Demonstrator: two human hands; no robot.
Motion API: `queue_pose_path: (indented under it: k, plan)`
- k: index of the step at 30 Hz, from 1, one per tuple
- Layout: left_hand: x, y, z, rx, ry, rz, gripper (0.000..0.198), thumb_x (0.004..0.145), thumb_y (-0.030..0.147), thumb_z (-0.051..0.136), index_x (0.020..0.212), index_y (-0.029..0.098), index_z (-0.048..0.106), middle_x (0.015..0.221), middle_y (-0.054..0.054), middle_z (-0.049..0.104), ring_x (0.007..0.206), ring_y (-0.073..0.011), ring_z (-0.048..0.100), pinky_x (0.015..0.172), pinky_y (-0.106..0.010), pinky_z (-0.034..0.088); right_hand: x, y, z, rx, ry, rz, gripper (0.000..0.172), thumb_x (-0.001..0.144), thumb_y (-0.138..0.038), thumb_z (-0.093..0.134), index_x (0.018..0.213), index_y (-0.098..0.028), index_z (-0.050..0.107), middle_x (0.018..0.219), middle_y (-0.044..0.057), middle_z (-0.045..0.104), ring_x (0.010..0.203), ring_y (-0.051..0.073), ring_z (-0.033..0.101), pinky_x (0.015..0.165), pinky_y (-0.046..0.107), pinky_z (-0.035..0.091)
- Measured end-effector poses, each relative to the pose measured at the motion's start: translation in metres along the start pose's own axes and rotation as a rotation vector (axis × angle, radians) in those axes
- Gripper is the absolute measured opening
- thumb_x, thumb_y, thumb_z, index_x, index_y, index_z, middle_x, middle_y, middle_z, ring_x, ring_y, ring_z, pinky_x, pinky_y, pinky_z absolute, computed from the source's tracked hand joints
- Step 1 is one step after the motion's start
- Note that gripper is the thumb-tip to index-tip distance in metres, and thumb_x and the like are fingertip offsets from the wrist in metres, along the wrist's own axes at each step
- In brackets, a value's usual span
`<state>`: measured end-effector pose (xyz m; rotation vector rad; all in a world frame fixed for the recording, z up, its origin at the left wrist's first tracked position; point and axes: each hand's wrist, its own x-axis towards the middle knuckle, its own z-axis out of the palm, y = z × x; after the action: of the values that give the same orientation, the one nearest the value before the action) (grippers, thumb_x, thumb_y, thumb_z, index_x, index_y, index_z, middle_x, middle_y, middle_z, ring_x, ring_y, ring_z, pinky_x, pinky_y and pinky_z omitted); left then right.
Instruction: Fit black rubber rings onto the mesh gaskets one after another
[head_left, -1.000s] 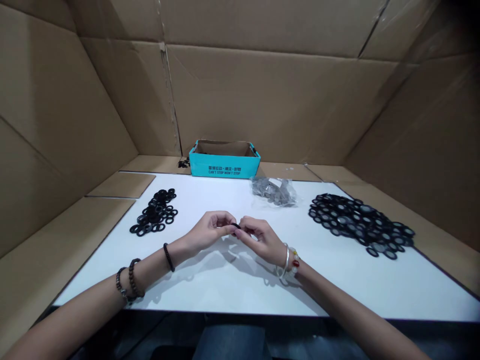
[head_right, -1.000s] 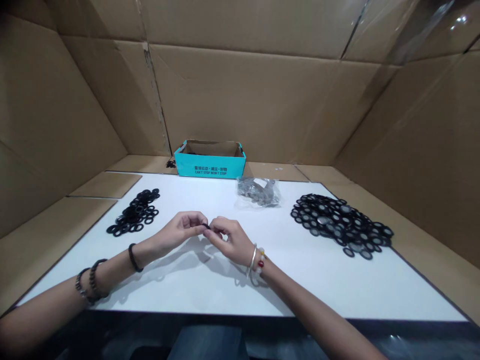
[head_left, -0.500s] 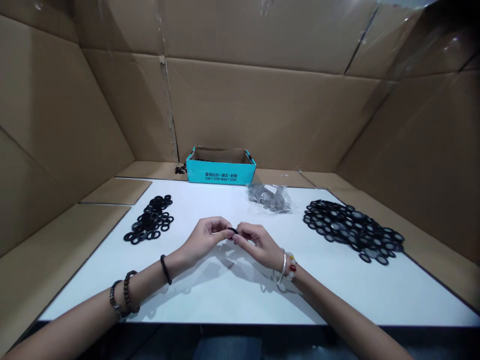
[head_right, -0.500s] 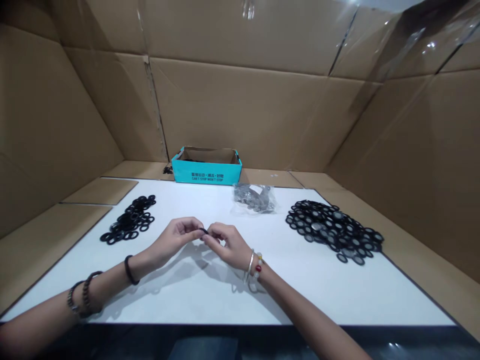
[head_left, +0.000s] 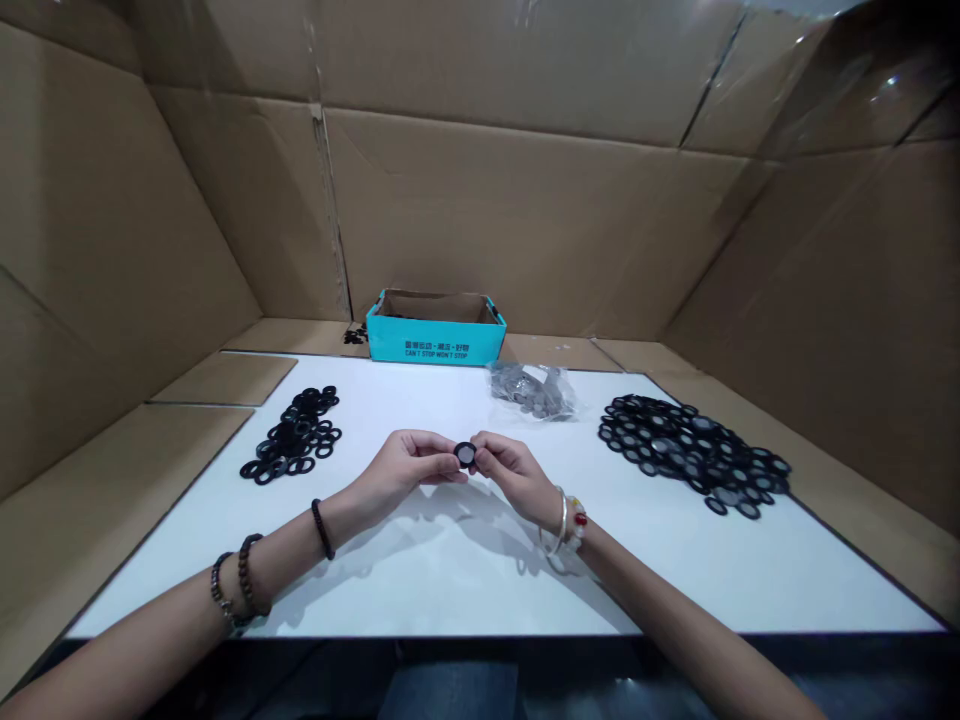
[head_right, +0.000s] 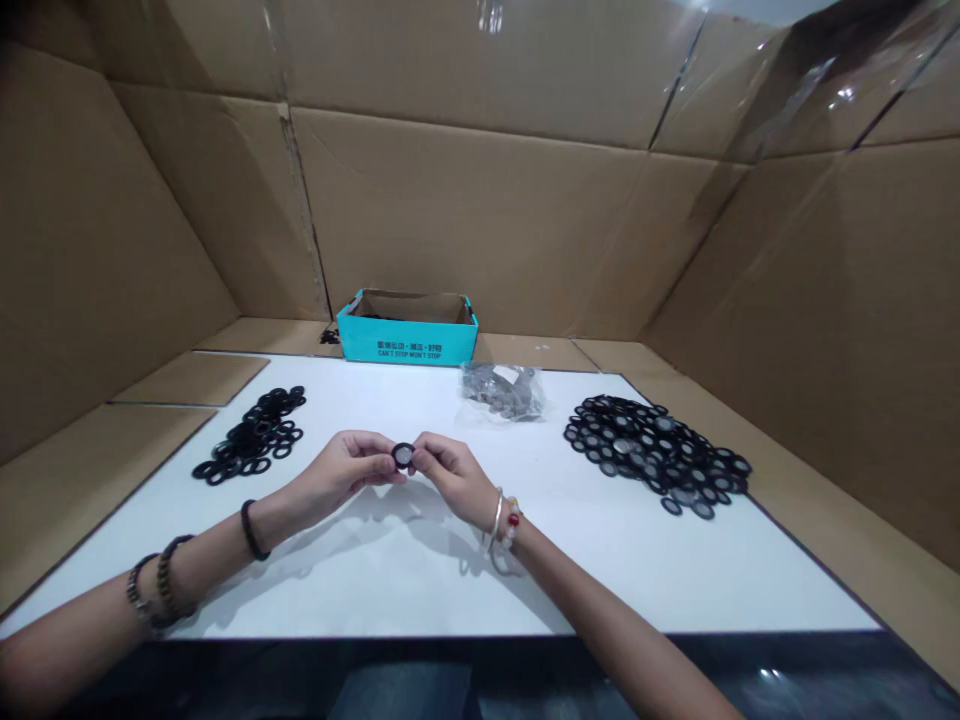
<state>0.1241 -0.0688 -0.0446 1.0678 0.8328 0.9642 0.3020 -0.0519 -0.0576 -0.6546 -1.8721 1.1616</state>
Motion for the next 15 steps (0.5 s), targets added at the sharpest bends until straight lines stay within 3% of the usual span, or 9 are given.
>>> queue_pose_path:
  k: [4,8,15]
  plan:
    - [-0.0015,0.0012,0.0018,0.002,-0.015,-0.031,0.023,0.058,0.025,0.078,0.073,0.012,0.066,0.067,-0.003,0.069,0.063,-0.0124,0.063,0.062,-0.022,0.044,0.0004,0.0016,0.0012,-0.003,0.016,-0.025,0.040,0.088,-0.050,0.038,0.069,-0.017,0.048,0.064,0.000,0.046,0.060,0.011,0.042,0.057,0.023,0.035]
    - [-0.0035,0.0047,0.0029,0.122,-0.041,-0.014,0.022,0.063,0.026,0.075,0.077,0.012,0.065,0.068,-0.004,0.069,0.067,-0.0133,0.063,0.058,-0.020,0.040,0.0011,-0.0027,0.0001,-0.147,-0.015,-0.070,0.038,0.091,-0.044,0.036,0.066,-0.017,0.046,0.062,0.000,0.046,0.059,0.011,0.042,0.057,0.024,0.034]
    - [-0.0026,0.0058,0.0028,0.209,-0.050,0.052,0.022,0.067,0.030,0.071,0.074,0.010,0.066,0.071,-0.005,0.067,0.068,-0.0136,0.060,0.068,-0.025,0.043,-0.0003,-0.0057,-0.0013,-0.372,-0.057,-0.155,0.029,0.091,-0.032,0.039,0.068,-0.017,0.048,0.063,0.000,0.047,0.059,0.011,0.042,0.057,0.024,0.034]
